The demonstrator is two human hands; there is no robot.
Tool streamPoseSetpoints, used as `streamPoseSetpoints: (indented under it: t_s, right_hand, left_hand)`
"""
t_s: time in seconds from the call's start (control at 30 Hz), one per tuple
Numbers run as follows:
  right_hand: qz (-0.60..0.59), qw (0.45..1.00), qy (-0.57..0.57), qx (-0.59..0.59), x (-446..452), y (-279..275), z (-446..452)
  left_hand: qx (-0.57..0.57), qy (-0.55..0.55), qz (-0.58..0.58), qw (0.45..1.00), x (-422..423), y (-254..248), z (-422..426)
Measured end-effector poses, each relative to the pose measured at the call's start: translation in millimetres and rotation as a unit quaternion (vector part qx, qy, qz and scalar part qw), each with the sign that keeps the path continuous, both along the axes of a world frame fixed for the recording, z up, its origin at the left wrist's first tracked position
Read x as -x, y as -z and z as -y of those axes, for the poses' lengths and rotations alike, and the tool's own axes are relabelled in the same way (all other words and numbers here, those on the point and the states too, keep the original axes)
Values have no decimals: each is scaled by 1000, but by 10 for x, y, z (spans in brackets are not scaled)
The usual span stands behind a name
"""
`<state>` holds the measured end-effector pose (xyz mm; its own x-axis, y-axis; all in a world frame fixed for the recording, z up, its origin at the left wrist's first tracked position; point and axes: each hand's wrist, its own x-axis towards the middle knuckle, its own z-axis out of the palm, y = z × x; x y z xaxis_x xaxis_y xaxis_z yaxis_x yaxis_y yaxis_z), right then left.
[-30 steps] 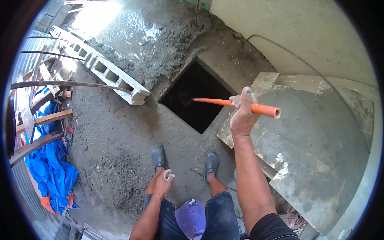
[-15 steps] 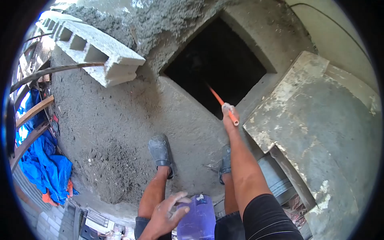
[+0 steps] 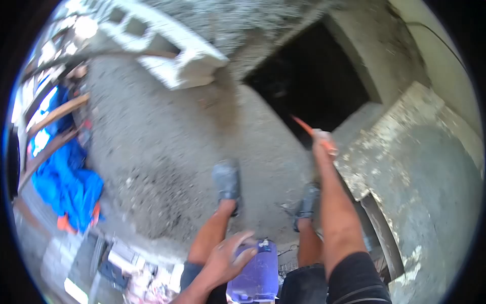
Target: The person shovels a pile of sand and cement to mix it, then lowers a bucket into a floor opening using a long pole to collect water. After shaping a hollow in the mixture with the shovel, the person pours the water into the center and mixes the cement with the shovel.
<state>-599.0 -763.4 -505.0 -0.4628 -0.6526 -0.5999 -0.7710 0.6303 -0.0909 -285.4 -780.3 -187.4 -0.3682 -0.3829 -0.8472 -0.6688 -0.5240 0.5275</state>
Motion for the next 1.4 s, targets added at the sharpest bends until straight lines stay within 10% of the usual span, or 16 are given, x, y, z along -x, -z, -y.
streamPoseSetpoints:
  t_s: [0.03, 0.07, 0.4, 0.63, 0.8, 0.9, 0.93, 1.07, 1.17, 1.23, 1.4]
  right_hand:
    - [60, 984, 24, 165, 85, -113, -35]
    - [287, 838, 235, 400, 189, 26, -46]
    - [258, 819, 314, 404, -143, -3649, 856]
    - [324, 776, 149, 521, -178, -7320, 1117]
    - [442, 695, 17, 566, -227, -9899, 831]
    - [404, 653, -166, 619, -487, -11398, 658]
    - [363, 637, -218, 644, -508, -11587, 581]
    - [262, 584, -227, 734, -143, -11354, 226]
    - [120, 831, -193, 508, 248, -10558, -90]
    - [213, 901, -100, 364, 166, -9703, -113]
    - [259, 842, -36, 472, -461, -8732, 113]
  left_hand:
    - [-10, -13, -1, 1000, -17, -8, -24]
    - [-18, -28, -1, 999, -36, 1, -38]
    - [-10, -12, 82, 997, -118, -549, -844]
    - [312, -67, -19, 948, 1119, -1904, -298]
    - [581, -179, -197, 769, 1937, -3475, 532]
    - [402, -85, -296, 862, 2114, -4417, 783]
    - [480, -172, -337, 792, 2106, -4816, 698]
    - [448, -95, -409, 789, 1906, -6271, 547]
    - [455, -97, -529, 710, 1930, -7075, 486]
    - [411, -41, -547, 728, 1848, -7604, 496]
    - [465, -44, -531, 707, 1659, -8535, 272]
